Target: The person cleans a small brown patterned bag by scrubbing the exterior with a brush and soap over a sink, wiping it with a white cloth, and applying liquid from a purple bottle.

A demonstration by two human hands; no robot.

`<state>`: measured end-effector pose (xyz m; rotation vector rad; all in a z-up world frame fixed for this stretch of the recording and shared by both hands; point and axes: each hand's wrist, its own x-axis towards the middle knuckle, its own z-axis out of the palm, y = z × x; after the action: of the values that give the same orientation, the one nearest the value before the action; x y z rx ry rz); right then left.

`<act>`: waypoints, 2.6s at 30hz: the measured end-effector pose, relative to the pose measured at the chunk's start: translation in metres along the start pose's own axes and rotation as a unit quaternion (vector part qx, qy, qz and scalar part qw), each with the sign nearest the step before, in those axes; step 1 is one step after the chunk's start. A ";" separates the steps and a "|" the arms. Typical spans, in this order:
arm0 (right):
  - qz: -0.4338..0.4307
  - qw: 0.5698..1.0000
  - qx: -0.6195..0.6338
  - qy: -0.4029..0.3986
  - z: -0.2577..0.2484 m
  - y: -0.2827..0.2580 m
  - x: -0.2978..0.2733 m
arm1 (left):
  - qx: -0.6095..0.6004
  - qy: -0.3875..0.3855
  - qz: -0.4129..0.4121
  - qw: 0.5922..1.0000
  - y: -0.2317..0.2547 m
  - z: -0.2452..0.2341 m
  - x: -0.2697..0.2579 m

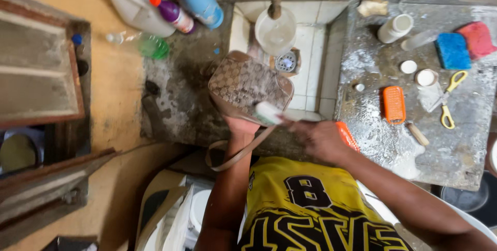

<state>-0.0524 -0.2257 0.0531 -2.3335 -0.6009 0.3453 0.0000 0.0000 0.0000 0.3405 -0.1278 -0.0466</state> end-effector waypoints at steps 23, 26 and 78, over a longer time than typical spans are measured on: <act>-0.047 0.991 0.037 0.122 -0.015 0.001 0.016 | 0.021 0.136 -0.036 0.990 0.025 -0.026 -0.017; -0.031 0.993 -0.109 -0.010 -0.015 -0.020 0.025 | 0.033 0.133 -0.057 0.989 0.015 -0.038 0.008; 0.077 0.992 -0.021 0.101 -0.036 -0.021 0.051 | 0.081 0.163 -0.053 0.982 0.003 -0.017 -0.004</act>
<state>-0.0011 -0.2058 0.0893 -2.4247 -0.3344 0.1637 -0.0020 0.0092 -0.0156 0.5126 0.2134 -0.0854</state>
